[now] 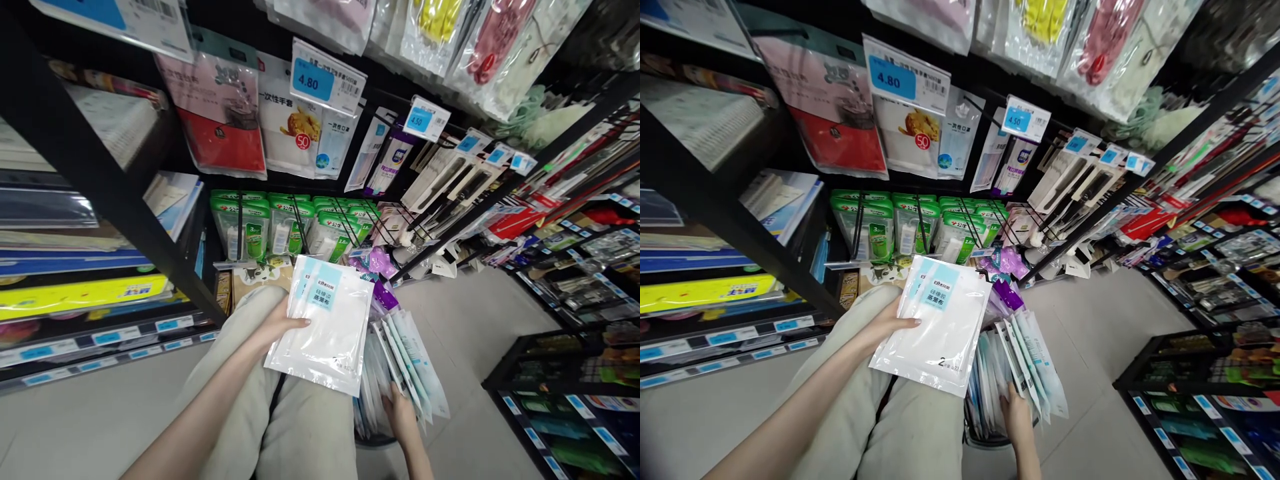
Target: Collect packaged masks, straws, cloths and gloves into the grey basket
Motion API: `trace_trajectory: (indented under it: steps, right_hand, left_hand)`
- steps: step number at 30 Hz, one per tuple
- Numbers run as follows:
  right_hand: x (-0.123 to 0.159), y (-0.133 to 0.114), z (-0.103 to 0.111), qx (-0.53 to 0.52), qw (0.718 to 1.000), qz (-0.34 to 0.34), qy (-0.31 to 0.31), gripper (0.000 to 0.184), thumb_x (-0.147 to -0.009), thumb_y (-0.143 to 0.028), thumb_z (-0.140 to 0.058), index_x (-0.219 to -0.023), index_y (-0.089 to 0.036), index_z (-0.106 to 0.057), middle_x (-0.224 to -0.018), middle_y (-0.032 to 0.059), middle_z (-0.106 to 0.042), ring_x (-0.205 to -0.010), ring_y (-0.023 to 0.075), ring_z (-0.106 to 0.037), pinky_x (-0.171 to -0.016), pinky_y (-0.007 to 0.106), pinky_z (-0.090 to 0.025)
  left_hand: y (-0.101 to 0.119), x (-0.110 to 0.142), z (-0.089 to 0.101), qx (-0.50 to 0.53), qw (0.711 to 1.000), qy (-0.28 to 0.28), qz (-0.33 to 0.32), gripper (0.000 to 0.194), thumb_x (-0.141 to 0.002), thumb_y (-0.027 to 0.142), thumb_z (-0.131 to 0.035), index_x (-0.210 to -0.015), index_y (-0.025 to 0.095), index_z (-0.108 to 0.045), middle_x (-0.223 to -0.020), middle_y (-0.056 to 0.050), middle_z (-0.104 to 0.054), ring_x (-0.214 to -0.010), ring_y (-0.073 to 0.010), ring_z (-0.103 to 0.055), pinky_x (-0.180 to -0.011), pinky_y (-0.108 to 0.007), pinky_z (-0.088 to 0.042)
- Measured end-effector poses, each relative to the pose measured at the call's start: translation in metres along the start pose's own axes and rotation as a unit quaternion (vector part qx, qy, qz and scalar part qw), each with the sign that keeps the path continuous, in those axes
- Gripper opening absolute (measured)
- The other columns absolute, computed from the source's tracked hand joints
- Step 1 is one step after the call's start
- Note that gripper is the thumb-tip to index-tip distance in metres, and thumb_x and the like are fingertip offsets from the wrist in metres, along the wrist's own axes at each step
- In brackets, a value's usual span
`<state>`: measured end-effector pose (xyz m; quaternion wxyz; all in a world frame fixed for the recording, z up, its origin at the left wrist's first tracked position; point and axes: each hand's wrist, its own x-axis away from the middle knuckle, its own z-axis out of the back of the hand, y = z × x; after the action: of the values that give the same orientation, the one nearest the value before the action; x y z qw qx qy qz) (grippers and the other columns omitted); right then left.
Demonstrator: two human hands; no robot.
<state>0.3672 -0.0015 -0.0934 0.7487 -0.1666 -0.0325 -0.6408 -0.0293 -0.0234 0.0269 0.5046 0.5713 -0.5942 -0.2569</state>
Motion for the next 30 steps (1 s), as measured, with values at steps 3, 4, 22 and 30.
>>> trace_trajectory:
  steps: [3, 4, 22, 30]
  right_hand:
    - [-0.006, -0.008, -0.009, 0.012, 1.0, 0.0, 0.004, 0.039, -0.084, -0.02, -0.041, -0.118, -0.008, -0.057, -0.085, 0.0144, -0.072, -0.083, 0.0278, -0.067, -0.072, 0.033, -0.047]
    - [-0.008, -0.011, -0.011, 0.016, 1.0, 0.0, 0.005, 0.039, -0.085, -0.02, -0.039, -0.117, -0.008, -0.057, -0.085, 0.0144, -0.071, -0.082, 0.0273, -0.067, -0.072, 0.033, -0.047]
    - [0.01, -0.001, -0.018, -0.015, 0.999, -0.027, -0.013, 0.033, -0.082, -0.025, -0.047, -0.108, -0.014, -0.064, -0.081, 0.014, -0.071, -0.081, 0.0281, -0.068, -0.069, 0.03, -0.046]
    - [-0.003, -0.01, -0.022, 0.011, 0.999, -0.017, -0.049, 0.027, -0.079, -0.012, -0.046, -0.096, -0.012, -0.067, -0.077, 0.0133, -0.072, -0.077, 0.0259, -0.068, -0.065, 0.028, -0.045]
  left_hand:
    - [-0.001, 0.0, 0.0, 0.001, 1.0, -0.006, 0.0, 0.077, -0.05, 0.03, -0.082, -0.118, 0.017, -0.049, -0.12, -0.012, -0.063, -0.115, -0.0367, -0.055, -0.096, -0.048, -0.043]
    - [-0.001, 0.0, 0.001, 0.001, 1.0, -0.008, 0.001, 0.078, -0.05, 0.031, -0.083, -0.118, 0.017, -0.049, -0.12, -0.012, -0.063, -0.114, -0.0367, -0.055, -0.095, -0.048, -0.043]
    - [-0.005, 0.001, 0.003, 0.0, 1.0, -0.011, -0.004, 0.075, -0.053, 0.031, -0.082, -0.12, 0.017, -0.049, -0.122, -0.012, -0.063, -0.113, -0.0354, -0.056, -0.093, -0.046, -0.046]
    - [-0.004, 0.001, 0.003, 0.009, 1.0, -0.022, -0.009, 0.077, -0.054, 0.031, -0.082, -0.122, 0.017, -0.049, -0.121, -0.013, -0.063, -0.113, -0.036, -0.056, -0.094, -0.048, -0.045]
